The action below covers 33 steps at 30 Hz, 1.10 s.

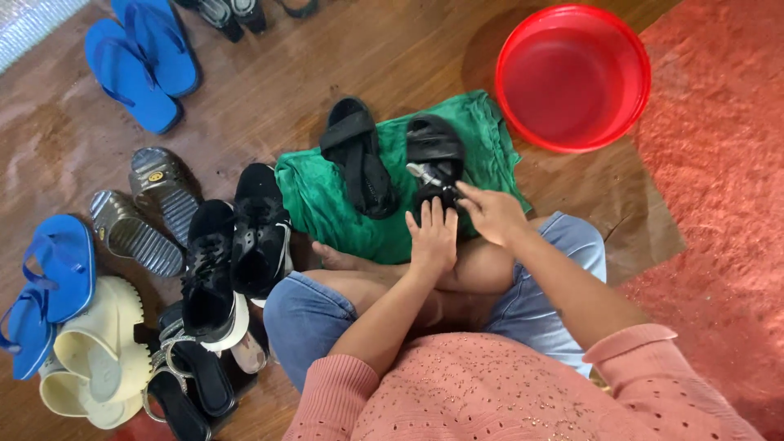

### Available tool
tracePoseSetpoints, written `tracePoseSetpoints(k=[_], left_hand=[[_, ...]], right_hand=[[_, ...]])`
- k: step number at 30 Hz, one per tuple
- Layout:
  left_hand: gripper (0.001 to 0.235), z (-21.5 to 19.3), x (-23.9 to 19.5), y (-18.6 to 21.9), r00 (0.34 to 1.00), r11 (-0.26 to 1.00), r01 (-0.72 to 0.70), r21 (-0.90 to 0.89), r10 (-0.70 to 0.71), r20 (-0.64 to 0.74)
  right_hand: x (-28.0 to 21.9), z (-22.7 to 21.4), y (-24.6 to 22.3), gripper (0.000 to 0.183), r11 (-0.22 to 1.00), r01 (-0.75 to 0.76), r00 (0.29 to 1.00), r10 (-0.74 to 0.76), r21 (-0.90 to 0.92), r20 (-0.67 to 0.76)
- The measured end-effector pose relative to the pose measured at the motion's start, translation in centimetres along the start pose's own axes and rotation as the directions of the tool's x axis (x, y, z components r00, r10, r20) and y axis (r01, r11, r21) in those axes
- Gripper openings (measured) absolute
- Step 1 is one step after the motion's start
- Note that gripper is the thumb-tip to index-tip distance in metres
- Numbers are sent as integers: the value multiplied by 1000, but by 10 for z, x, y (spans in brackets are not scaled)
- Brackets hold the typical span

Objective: The person sits on the floor and cleans a pair of black sandals using a green cloth. They wipe the sandals thoroughly, turning them over to clean different parts, while a red bucket of water sits nearby.

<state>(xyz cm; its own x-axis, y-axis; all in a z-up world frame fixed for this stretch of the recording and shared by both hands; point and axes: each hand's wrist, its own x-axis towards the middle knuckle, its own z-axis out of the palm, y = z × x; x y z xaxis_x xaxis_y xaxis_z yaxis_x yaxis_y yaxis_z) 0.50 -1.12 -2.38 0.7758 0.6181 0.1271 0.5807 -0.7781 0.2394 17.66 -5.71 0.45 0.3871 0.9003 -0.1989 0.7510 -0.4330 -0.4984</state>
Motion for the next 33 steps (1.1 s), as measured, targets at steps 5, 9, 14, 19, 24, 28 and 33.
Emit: tracePoseSetpoints(k=[5, 9, 14, 19, 24, 28, 33], left_hand=[[43, 6, -1, -6, 994, 1000, 15, 7, -16, 112], [47, -21, 5, -4, 904, 997, 73, -22, -56, 424], [49, -31, 9, -2, 890, 998, 52, -36, -30, 454], [52, -15, 5, -7, 912, 999, 28, -15, -20, 411], [51, -7, 6, -11, 931, 1000, 17, -1, -16, 366], [56, -3, 7, -14, 908, 999, 39, -28, -24, 419], [56, -5, 9, -13, 922, 995, 77, -62, -47, 384]], right_hand=[[5, -3, -11, 44, 980, -173, 976, 184, -95, 115], [4, 1, 13, 44, 949, -244, 950, 275, -202, 147], [-9, -50, 6, 37, 941, -260, 931, 304, -217, 201], [6, -53, 36, 36, 852, -360, 876, 449, -380, 177], [-6, -64, 47, 32, 865, -439, 870, 477, -245, 124], [-33, -122, 24, 30, 912, -395, 887, 411, -113, 212], [-49, -129, 103, 39, 820, -564, 821, 570, -98, 41]])
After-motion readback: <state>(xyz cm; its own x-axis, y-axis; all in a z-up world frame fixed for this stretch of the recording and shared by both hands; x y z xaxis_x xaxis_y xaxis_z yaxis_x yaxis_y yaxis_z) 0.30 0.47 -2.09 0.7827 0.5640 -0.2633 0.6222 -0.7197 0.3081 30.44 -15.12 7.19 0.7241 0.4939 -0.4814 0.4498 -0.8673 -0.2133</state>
